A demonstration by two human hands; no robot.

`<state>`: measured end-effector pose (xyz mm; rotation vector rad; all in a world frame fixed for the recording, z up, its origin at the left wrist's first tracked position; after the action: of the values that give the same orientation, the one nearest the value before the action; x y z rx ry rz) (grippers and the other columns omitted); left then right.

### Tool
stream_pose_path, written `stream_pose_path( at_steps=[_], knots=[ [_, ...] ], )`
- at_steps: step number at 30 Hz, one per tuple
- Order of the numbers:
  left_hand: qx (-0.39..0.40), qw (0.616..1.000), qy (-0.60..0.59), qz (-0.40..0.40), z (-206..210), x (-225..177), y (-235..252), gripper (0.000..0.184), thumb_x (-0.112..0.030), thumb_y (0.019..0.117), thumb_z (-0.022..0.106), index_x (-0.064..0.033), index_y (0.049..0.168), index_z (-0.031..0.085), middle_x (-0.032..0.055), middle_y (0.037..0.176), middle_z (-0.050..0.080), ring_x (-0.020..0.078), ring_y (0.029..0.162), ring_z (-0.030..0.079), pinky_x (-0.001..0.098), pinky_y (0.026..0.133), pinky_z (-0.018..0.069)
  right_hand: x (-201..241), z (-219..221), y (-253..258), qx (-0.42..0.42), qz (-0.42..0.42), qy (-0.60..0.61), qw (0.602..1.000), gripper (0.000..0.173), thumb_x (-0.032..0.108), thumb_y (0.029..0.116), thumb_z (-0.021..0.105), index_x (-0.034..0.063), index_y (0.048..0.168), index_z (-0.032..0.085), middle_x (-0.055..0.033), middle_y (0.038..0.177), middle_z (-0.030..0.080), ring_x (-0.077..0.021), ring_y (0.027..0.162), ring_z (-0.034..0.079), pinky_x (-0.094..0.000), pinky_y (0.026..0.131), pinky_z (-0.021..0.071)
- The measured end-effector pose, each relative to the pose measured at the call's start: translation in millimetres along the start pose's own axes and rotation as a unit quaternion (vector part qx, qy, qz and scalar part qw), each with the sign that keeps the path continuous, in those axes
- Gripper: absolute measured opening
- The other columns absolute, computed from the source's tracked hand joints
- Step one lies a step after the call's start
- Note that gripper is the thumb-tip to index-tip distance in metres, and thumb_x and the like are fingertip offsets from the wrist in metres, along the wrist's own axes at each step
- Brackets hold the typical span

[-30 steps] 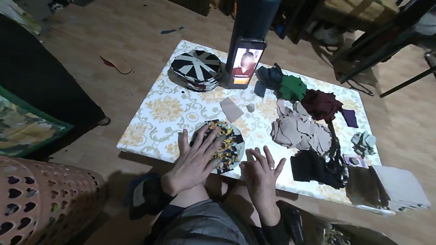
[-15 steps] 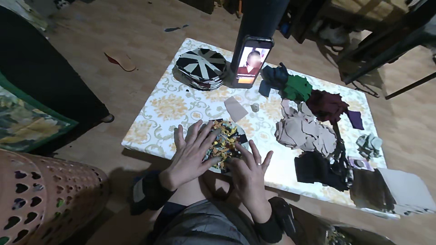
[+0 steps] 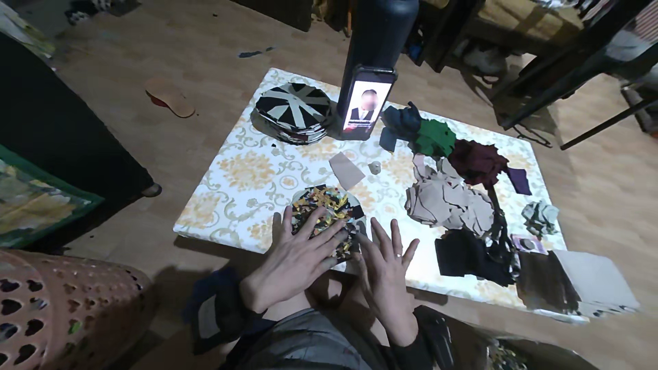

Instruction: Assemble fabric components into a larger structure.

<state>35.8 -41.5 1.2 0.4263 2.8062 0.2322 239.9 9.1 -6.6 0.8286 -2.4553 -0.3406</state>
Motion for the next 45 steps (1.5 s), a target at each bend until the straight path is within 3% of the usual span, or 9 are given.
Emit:
stream_pose_path(
  at_steps=[10,14,19,24,30,36,42,43,45],
  knots=[
    [0.026,0.999,-0.001,-0.029,-0.4,-11.4,8.7,0.06,-0.054,0.1066,0.033,-0.0213,0.154,0.048,0.003,0.167,0.031,0.0424,0.154,0.021,0.0867,0.106,0.0061,-5.7,6.5,-3.2,0.019,-0.032,-0.044,0.998,0.057,0.056,0.1035,0.041,0.0197,0.14,0.063,-0.0079,0.155,0.051,-0.0473,0.146,0.038,-0.0852,0.106,0.015],
    [-0.015,0.999,0.009,-0.038,-2.8,-13.0,13.3,0.058,-0.052,0.1069,0.033,-0.0208,0.154,0.047,0.0061,0.167,0.032,0.0433,0.154,0.02,0.0873,0.105,0.0068,-14.6,-8.3,-7.8,0.003,-0.001,-0.036,0.999,0.053,0.051,0.1056,0.041,0.019,0.143,0.062,-0.0103,0.156,0.049,-0.0481,0.148,0.034,-0.0848,0.108,0.0122],
    [-0.034,0.997,0.021,-0.07,-1.4,-23.8,34.0,0.061,-0.045,0.1091,0.031,-0.0061,0.154,0.045,0.0142,0.167,0.029,0.0397,0.155,0.021,0.0804,0.113,0.0081,-21.2,-19.1,-20.4,-0.01,0.012,-0.04,0.999,0.054,0.051,0.1055,0.04,0.0201,0.143,0.062,-0.0104,0.155,0.051,-0.0497,0.147,0.035,-0.0853,0.108,0.0115],
    [0.001,0.994,0.01,-0.111,6.1,-29.7,55.5,0.083,-0.064,0.1032,0.034,0.0022,0.152,0.044,0.024,0.165,0.028,0.0416,0.155,0.019,0.0688,0.121,0.0084,-25.6,-26.4,-33.9,-0.026,0.025,-0.027,0.999,0.048,0.046,0.1054,0.043,0.0195,0.139,0.066,-0.0096,0.151,0.055,-0.049,0.146,0.036,-0.0857,0.108,0.0103],
    [0.079,0.99,0.006,-0.12,9.3,-22.0,58.4,0.063,-0.041,0.1091,0.036,0.0024,0.155,0.038,0.0233,0.167,0.02,0.0393,0.157,0.012,0.0592,0.125,0.0109,-34.7,-24.5,-39.7,-0.045,0.035,-0.023,0.998,0.042,0.044,0.103,0.051,0.0176,0.13,0.07,-0.01,0.148,0.057,-0.0486,0.145,0.038,-0.0853,0.108,0.0104],
    [0.042,0.991,0.009,-0.127,9.5,-22.8,56.7,0.075,-0.056,0.1066,0.033,0.0021,0.153,0.041,0.0224,0.167,0.022,0.0396,0.157,0.014,0.0636,0.124,0.0087,-13.9,-3.1,-28.4,-0.042,-0.012,0.003,0.999,0.04,0.045,0.1031,0.052,0.0182,0.124,0.072,-0.0088,0.145,0.061,-0.0466,0.142,0.045,-0.0849,0.107,0.017],
    [0.018,0.989,0.039,-0.139,17.8,-21.1,55.2,0.068,-0.048,0.1073,0.036,0.0006,0.154,0.041,0.0234,0.166,0.024,0.042,0.155,0.018,0.0636,0.123,0.0128,-15.8,-18.5,-32.5,-0.064,-0.006,0.02,0.998,0.043,0.046,0.1024,0.053,0.018,0.13,0.07,-0.0117,0.145,0.06,-0.045,0.143,0.043,-0.0841,0.11,0.0144],
    [0.019,0.991,0.035,-0.131,17.7,-19.0,53.4,0.067,-0.048,0.1073,0.036,0.0004,0.154,0.042,0.0229,0.166,0.024,0.0419,0.155,0.019,0.0633,0.123,0.0144,-21.1,-31.1,-36.9,-0.079,0.003,0.022,0.997,0.041,0.043,0.103,0.054,0.0151,0.128,0.071,-0.0144,0.142,0.062,-0.0435,0.142,0.046,-0.0811,0.112,0.0169],
    [0.033,0.995,0.017,-0.098,15.0,-12.2,49.5,0.067,-0.048,0.1069,0.037,-0.0003,0.153,0.043,0.0213,0.167,0.025,0.0416,0.155,0.019,0.0627,0.123,0.016,-36.9,-61.9,-51.5,-0.108,0.034,0.021,0.993,0.035,0.034,0.1037,0.057,0.0065,0.12,0.072,-0.0175,0.127,0.067,-0.0341,0.127,0.059,-0.0609,0.111,0.0401]
  ],
)
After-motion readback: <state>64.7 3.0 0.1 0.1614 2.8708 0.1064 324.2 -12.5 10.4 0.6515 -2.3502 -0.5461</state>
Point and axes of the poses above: each hand's wrist, its own y-axis towards the middle knuckle, its own z-axis out of the palm, x = y × z, the point moved 1 cm from there along y, towards the middle knuckle
